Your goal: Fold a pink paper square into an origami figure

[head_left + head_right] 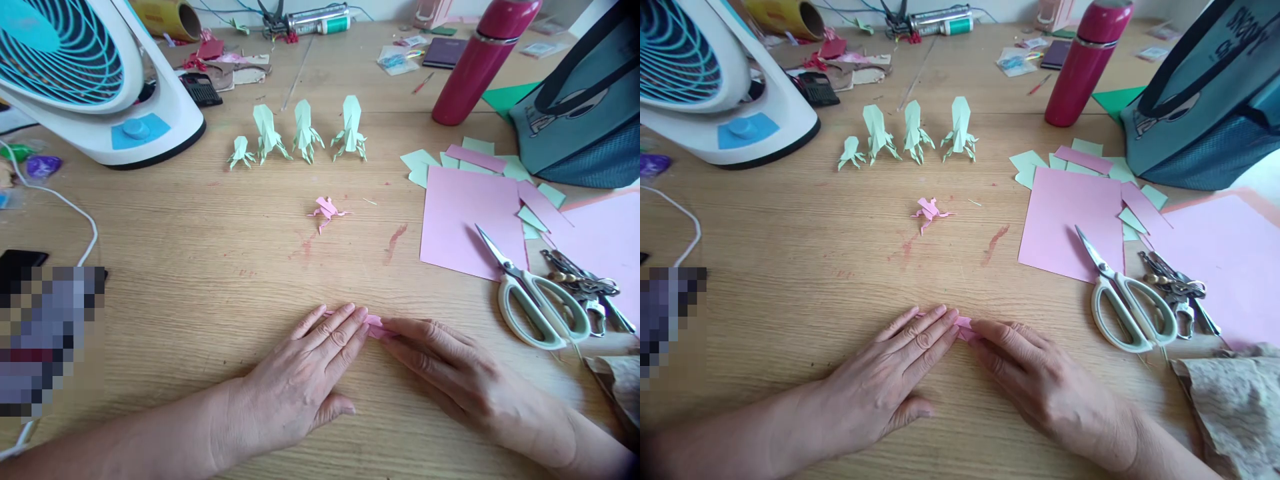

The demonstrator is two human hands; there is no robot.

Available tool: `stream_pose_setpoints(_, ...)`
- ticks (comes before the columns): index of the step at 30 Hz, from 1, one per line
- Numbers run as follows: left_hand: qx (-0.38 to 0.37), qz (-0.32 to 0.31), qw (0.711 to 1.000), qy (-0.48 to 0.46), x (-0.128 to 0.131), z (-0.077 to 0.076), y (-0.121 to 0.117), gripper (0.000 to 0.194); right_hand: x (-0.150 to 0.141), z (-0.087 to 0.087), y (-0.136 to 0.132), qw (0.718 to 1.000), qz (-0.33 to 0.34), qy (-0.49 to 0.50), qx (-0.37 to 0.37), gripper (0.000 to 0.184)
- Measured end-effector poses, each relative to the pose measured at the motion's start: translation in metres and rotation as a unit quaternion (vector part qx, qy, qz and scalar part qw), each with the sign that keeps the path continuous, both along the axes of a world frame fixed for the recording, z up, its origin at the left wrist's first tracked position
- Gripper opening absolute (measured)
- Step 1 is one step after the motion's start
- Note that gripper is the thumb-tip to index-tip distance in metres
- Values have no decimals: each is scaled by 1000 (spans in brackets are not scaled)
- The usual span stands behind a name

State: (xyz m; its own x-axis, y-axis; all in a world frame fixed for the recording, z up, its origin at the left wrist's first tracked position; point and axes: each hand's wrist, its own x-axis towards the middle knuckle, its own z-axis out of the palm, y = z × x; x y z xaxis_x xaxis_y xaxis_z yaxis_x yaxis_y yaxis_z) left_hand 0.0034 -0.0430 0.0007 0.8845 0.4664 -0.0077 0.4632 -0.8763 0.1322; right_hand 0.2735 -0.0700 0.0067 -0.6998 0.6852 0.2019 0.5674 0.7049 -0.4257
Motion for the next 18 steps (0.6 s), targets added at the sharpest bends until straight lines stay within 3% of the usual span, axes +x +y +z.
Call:
stream_pose_setpoints(12,45,-24,999,12,0,3,4,69,-10,-1,2,992,24,-73,104,37)
stream_pose_setpoints(18,78,-13,996,26,4,1,0,65,-13,-4,-3,990,25,-94,101,36)
